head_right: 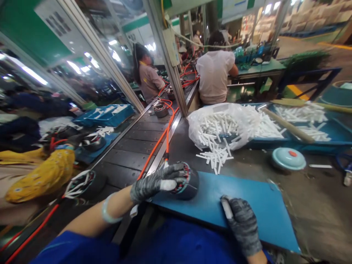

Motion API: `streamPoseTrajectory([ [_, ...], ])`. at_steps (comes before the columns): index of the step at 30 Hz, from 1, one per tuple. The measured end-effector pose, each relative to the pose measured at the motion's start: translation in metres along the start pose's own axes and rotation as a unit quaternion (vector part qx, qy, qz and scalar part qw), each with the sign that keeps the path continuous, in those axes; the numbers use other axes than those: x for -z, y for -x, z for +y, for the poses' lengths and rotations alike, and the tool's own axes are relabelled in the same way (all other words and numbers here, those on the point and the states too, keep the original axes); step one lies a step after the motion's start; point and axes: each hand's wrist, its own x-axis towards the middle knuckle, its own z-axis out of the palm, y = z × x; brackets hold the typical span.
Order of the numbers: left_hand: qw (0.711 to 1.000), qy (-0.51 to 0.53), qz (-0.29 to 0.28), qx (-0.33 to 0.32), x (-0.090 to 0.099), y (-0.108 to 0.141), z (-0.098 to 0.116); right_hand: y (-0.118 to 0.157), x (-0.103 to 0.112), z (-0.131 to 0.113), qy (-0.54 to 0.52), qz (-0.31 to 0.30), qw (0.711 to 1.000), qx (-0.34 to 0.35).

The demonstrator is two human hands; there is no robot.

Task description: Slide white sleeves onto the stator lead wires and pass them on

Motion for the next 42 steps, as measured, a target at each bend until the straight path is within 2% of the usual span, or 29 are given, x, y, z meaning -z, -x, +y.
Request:
streamPoseTrajectory([
  [2, 0.995, 0.013, -0.028, -0.094, 0.012, -0.002, 0.01, -0.008, 0.004, -0.007, -0.024, 0.012, 0.999, -0.047],
  [3, 0.99, 0.002, -0.022, -0.139, 0.022, -0.008, 0.01, -0.016, 0.007, -0.012, -0.04, 0.022, 0.996, -0.071],
  [4, 0.982, -0.04, 0.007, -0.184, 0.033, -0.016, 0.008, -0.025, 0.011, -0.019, -0.057, 0.033, 0.993, -0.094],
  [6, 0.954, -0.2, 0.036, -0.223, 0.053, -0.041, -0.004, -0.048, 0.019, -0.035, -0.102, 0.023, 0.991, -0.087],
  [7, 0.932, -0.285, 0.035, -0.223, 0.06, -0.055, -0.012, -0.059, 0.021, -0.043, -0.125, 0.012, 0.99, -0.067],
  [9, 0.892, -0.41, -0.019, -0.191, 0.064, -0.078, -0.028, -0.08, 0.022, -0.056, -0.166, 0.003, 0.986, -0.013],
  [12, 0.85, -0.504, -0.063, -0.141, 0.054, -0.09, -0.036, -0.094, 0.01, -0.066, -0.197, -0.041, 0.979, 0.028],
  [16, 0.832, -0.545, -0.034, -0.097, 0.038, -0.061, -0.012, -0.087, -0.012, -0.063, -0.191, -0.07, 0.979, -0.005],
  [19, 0.827, -0.56, -0.016, -0.045, 0.031, -0.029, 0.002, -0.081, -0.021, -0.051, -0.248, -0.073, 0.965, -0.036],
  [22, 0.844, -0.534, -0.051, -0.028, 0.024, -0.001, 0.0, -0.082, -0.02, -0.037, -0.349, -0.079, 0.926, -0.122],
  [24, 0.881, -0.466, -0.052, -0.062, 0.023, 0.011, -0.007, -0.085, -0.015, -0.029, -0.412, -0.078, 0.891, -0.173],
  [26, 0.929, -0.346, -0.05, -0.121, 0.022, 0.016, -0.015, -0.088, -0.009, -0.023, -0.458, -0.085, 0.868, -0.173],
  [28, 0.957, -0.227, -0.051, -0.173, 0.017, 0.012, -0.021, -0.092, -0.002, -0.019, -0.484, -0.109, 0.854, -0.157],
  [30, 0.963, -0.182, -0.026, -0.197, 0.003, -0.001, -0.023, -0.094, 0.001, -0.016, -0.497, -0.134, 0.844, -0.153],
  [32, 0.956, -0.213, 0.004, -0.201, -0.017, -0.018, -0.017, -0.095, 0.002, -0.013, -0.507, -0.143, 0.831, -0.181],
  [35, 0.942, -0.286, 0.007, -0.179, -0.04, -0.036, 0.003, -0.099, -0.002, -0.006, -0.536, -0.16, 0.794, -0.236],
  [37, 0.941, -0.304, 0.001, -0.15, -0.042, -0.038, 0.013, -0.107, -0.004, -0.001, -0.563, -0.196, 0.762, -0.252],
  [39, 0.952, -0.279, -0.001, -0.127, -0.038, -0.033, 0.016, -0.119, -0.001, 0.002, -0.577, -0.24, 0.739, -0.251],
  [42, 0.978, -0.178, -0.012, -0.105, -0.03, -0.023, 0.008, -0.141, 0.006, 0.004, -0.564, -0.306, 0.73, -0.237],
])
